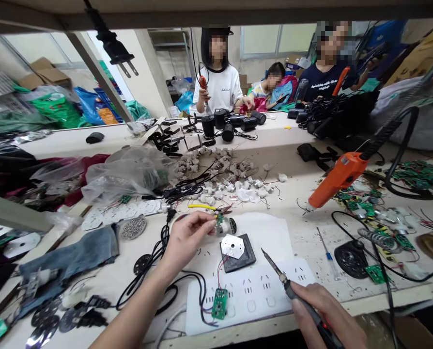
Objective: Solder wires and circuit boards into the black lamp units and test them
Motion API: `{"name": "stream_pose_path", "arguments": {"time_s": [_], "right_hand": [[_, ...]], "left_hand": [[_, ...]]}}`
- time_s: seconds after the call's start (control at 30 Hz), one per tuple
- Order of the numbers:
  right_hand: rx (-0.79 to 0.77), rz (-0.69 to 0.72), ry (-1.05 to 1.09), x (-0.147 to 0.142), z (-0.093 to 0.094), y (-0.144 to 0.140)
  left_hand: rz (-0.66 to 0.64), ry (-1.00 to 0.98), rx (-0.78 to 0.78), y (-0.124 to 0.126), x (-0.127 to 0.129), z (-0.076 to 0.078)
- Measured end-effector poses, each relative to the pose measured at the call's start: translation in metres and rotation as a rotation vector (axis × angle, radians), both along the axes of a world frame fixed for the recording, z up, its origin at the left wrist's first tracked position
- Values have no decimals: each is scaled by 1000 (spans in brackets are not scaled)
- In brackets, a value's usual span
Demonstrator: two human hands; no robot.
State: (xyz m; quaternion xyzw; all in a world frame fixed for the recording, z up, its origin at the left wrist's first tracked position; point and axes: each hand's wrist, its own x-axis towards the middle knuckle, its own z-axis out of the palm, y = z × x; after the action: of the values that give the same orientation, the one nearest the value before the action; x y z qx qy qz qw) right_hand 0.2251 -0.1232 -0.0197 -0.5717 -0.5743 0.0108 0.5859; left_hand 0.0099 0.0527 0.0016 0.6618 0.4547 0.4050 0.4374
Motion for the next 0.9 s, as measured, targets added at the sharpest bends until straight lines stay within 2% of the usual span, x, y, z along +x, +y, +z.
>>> {"name": "stream_pose_path", "arguments": {"time_s": [0.17,0.23,0.33,0.5,0.7,0.9], "right_hand": [[-54,60,-8,-5,0,3],[-65,89,-7,-7,-2,4],[-62,128,-10,-13,-4,7],[-41,162,29,-24,-7,14],[-44,192,-1,-28,-9,25],[-80,223,-4,-30,-11,29]], "left_hand": [[11,298,208,-40,-10,-4],[22,350,265,-55,-8,-10],[23,359,270,-69,-2,-20],[0,345,195,-75,8,-29],[64,269,62,-80,18,-24],[16,332,247,-84,18,-27]]}}
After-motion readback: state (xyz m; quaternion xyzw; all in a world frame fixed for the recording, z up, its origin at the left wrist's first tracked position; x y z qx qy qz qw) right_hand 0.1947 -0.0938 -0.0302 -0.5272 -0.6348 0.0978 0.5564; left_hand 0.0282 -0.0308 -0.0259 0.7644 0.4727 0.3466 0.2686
